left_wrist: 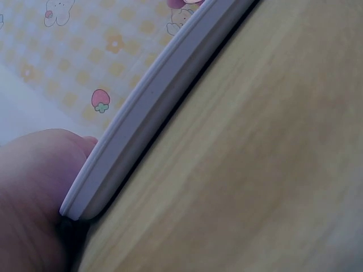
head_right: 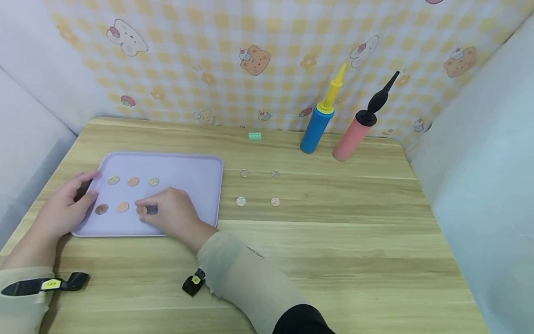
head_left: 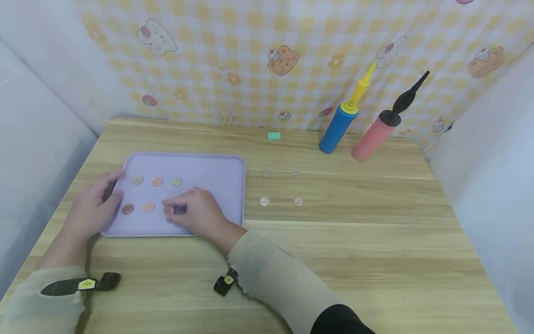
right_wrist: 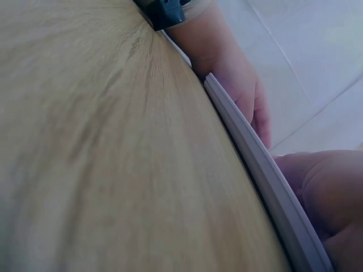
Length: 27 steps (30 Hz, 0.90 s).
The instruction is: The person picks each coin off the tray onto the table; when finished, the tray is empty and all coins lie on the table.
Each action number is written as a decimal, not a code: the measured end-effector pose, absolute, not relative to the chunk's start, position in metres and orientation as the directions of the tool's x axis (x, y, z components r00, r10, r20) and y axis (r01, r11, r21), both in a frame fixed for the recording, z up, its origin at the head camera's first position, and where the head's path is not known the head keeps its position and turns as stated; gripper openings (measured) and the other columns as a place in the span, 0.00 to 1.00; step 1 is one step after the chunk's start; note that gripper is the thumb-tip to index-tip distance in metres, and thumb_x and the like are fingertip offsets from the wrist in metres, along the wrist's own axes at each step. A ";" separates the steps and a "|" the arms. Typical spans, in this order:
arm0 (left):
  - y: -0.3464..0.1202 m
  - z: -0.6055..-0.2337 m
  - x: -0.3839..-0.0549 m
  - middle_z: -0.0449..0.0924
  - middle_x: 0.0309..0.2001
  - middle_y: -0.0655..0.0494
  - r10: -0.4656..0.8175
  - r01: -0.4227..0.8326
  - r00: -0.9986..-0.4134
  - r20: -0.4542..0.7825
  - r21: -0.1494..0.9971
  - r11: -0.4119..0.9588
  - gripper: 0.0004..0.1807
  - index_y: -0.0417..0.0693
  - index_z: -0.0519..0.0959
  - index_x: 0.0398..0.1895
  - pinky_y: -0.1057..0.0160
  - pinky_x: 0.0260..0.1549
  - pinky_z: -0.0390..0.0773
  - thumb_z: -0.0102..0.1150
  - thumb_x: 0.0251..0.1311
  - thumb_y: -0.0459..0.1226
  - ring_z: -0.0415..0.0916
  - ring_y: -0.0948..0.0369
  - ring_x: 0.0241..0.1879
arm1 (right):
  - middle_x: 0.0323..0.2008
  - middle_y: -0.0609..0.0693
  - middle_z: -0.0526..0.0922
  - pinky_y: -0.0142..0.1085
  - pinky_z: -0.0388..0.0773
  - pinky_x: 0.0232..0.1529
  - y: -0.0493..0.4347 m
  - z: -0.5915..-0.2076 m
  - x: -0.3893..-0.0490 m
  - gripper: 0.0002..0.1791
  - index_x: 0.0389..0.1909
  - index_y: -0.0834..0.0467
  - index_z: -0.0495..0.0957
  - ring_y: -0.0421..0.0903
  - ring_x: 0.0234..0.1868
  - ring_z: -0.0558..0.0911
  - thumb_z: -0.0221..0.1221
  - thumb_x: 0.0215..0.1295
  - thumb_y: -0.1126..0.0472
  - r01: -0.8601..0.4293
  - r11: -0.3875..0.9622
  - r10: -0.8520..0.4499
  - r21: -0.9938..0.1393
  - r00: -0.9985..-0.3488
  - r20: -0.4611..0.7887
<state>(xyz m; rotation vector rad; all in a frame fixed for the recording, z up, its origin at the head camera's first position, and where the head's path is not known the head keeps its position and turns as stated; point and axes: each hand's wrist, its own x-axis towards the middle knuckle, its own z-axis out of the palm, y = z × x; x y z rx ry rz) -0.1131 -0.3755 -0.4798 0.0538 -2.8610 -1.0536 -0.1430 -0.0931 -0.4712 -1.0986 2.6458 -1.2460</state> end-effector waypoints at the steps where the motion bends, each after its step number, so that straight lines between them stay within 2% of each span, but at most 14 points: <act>1: -0.376 -0.480 -0.113 0.54 0.79 0.25 -0.065 0.000 -0.995 0.076 0.649 0.761 0.30 0.37 0.62 0.82 0.28 0.78 0.43 0.46 0.82 0.36 0.45 0.28 0.80 | 0.39 0.35 0.92 0.14 0.70 0.45 -0.093 -0.471 -0.142 0.12 0.49 0.48 0.93 0.24 0.37 0.78 0.76 0.65 0.57 -0.587 0.451 -0.604 -0.672 -0.755 0.255; 7: -0.374 -0.481 -0.110 0.57 0.79 0.27 -0.073 0.000 -0.994 0.086 0.651 0.759 0.29 0.36 0.62 0.81 0.28 0.77 0.45 0.46 0.81 0.35 0.47 0.29 0.80 | 0.44 0.35 0.92 0.14 0.69 0.50 -0.090 -0.466 -0.137 0.14 0.49 0.47 0.93 0.26 0.44 0.81 0.78 0.63 0.54 -0.575 0.507 -0.611 -0.642 -0.765 0.203; 11: -0.372 -0.479 -0.109 0.56 0.80 0.29 -0.090 -0.026 -0.994 0.065 0.654 0.756 0.30 0.39 0.61 0.83 0.27 0.76 0.45 0.45 0.82 0.37 0.47 0.29 0.80 | 0.47 0.34 0.91 0.15 0.68 0.54 -0.088 -0.466 -0.137 0.15 0.50 0.46 0.92 0.27 0.49 0.81 0.79 0.62 0.51 -0.591 0.516 -0.630 -0.621 -0.752 0.192; 14: -0.370 -0.477 -0.110 0.55 0.81 0.30 -0.096 -0.032 -0.994 0.060 0.663 0.748 0.31 0.42 0.59 0.84 0.27 0.76 0.46 0.44 0.82 0.37 0.47 0.30 0.81 | 0.49 0.34 0.90 0.15 0.66 0.58 -0.083 -0.470 -0.140 0.17 0.50 0.46 0.92 0.27 0.51 0.80 0.79 0.61 0.50 -0.620 0.481 -0.664 -0.619 -0.719 0.205; 20: -0.369 -0.477 -0.111 0.55 0.81 0.31 -0.084 -0.018 -0.994 0.068 0.664 0.748 0.32 0.42 0.57 0.85 0.29 0.78 0.45 0.45 0.82 0.35 0.47 0.31 0.81 | 0.55 0.42 0.89 0.22 0.59 0.72 -0.065 -0.474 -0.151 0.19 0.50 0.51 0.90 0.33 0.62 0.79 0.80 0.59 0.53 -0.697 0.325 -0.732 -0.639 -0.613 0.297; 24: -0.370 -0.477 -0.111 0.54 0.81 0.29 -0.088 -0.036 -0.995 0.047 0.658 0.753 0.32 0.41 0.56 0.85 0.27 0.76 0.47 0.44 0.82 0.37 0.47 0.29 0.80 | 0.56 0.44 0.89 0.24 0.60 0.72 -0.054 -0.473 -0.152 0.18 0.50 0.52 0.90 0.36 0.63 0.79 0.80 0.60 0.54 -0.708 0.295 -0.729 -0.641 -0.601 0.328; 27: -0.371 -0.478 -0.111 0.52 0.82 0.29 -0.094 -0.053 -0.995 0.028 0.652 0.756 0.32 0.41 0.55 0.85 0.25 0.75 0.47 0.43 0.83 0.38 0.45 0.29 0.80 | 0.57 0.45 0.88 0.23 0.61 0.72 -0.048 -0.470 -0.150 0.18 0.51 0.52 0.90 0.38 0.63 0.79 0.78 0.62 0.54 -0.740 0.311 -0.722 -0.597 -0.592 0.357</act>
